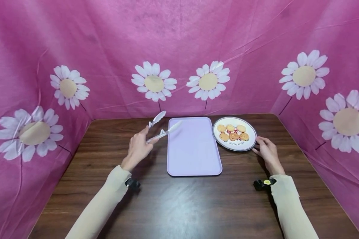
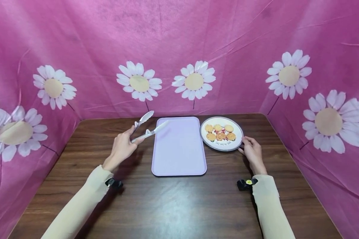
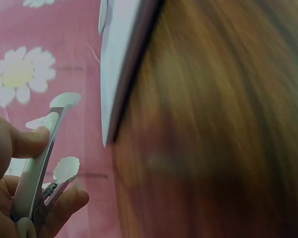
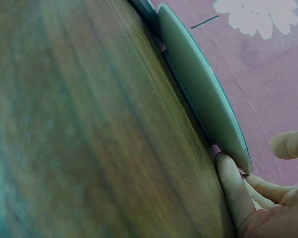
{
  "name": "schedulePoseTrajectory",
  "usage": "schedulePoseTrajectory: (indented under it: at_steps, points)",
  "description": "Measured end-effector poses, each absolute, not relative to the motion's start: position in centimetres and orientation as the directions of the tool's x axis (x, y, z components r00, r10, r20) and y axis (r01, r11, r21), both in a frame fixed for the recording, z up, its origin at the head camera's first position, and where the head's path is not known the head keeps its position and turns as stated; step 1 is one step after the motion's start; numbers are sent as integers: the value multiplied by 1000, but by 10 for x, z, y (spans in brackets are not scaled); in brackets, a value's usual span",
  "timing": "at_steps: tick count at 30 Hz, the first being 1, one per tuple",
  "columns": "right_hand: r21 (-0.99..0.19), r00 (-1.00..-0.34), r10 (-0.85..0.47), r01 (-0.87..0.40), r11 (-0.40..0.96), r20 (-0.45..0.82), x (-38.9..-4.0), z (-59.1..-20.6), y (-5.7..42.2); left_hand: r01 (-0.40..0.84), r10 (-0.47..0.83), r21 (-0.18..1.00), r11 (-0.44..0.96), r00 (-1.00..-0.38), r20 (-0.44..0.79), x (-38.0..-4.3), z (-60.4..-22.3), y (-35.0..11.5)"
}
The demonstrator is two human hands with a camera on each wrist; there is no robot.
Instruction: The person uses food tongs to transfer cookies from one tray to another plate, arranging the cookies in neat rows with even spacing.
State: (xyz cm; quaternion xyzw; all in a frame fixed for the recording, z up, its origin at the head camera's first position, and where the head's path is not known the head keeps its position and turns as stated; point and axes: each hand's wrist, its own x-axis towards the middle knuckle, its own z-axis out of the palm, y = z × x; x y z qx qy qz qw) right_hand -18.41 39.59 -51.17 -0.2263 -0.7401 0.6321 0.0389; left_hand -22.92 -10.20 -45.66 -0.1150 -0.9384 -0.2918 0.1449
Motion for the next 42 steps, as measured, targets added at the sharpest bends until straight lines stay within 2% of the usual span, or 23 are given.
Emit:
schedulePoseTrajectory:
  at_steps: [11,22,35,42]
  points:
    - [-956,-888,397,282,77,-230,-183,-510,395,211,38,528,823,-947,318,-224,-470,-149]
    - [-961,-886,400,272,42,-233,-184,-511,395,125,6,520,845,-975,224,-222,-477,-178]
    - [-955,-871,400,292,-45,-285,-182,-508,394,107,20,478,872,-983,184,-219,-484,-184]
    - [-960,-872,406,274,-55,-272,-181,-501,395,84,14,442,893,-987,160,-219,-485,-186]
